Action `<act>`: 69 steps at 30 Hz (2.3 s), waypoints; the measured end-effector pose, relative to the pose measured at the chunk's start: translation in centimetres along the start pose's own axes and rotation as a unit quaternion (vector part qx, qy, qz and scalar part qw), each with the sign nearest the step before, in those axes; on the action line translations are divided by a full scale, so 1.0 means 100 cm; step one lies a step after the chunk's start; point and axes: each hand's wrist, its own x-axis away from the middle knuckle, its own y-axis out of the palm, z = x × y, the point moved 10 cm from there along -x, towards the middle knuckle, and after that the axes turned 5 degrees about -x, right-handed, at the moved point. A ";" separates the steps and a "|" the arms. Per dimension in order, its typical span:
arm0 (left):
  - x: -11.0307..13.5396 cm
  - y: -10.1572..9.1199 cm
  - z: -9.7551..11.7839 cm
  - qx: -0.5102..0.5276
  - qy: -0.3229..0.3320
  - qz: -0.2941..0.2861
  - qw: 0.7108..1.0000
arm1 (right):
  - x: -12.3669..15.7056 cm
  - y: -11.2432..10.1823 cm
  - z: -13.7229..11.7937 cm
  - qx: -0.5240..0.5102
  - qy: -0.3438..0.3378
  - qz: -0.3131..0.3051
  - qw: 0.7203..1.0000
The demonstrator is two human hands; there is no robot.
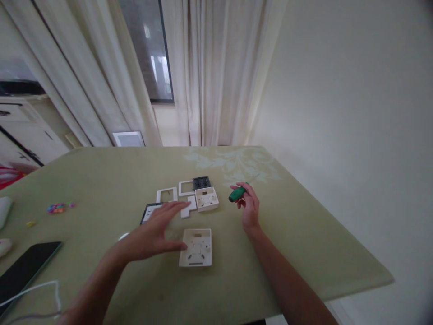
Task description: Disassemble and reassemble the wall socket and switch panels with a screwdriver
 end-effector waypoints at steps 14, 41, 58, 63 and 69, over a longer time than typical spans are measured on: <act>0.023 -0.013 -0.113 -0.056 -0.130 0.048 0.989 | 0.012 0.016 -0.014 0.009 -0.030 -0.044 0.999; 0.014 0.023 0.030 0.142 0.022 0.238 0.961 | 0.067 0.062 -0.039 0.020 0.013 -0.146 0.989; 0.018 0.005 0.022 0.084 0.053 0.201 0.974 | 0.077 0.081 -0.034 0.059 0.019 -0.273 0.960; 0.015 0.004 0.017 0.140 0.054 0.154 0.977 | 0.083 0.094 -0.047 0.130 -0.023 -0.397 0.908; 0.012 0.007 0.028 0.163 0.070 0.122 0.977 | 0.095 0.105 -0.043 0.233 -0.059 -0.474 0.847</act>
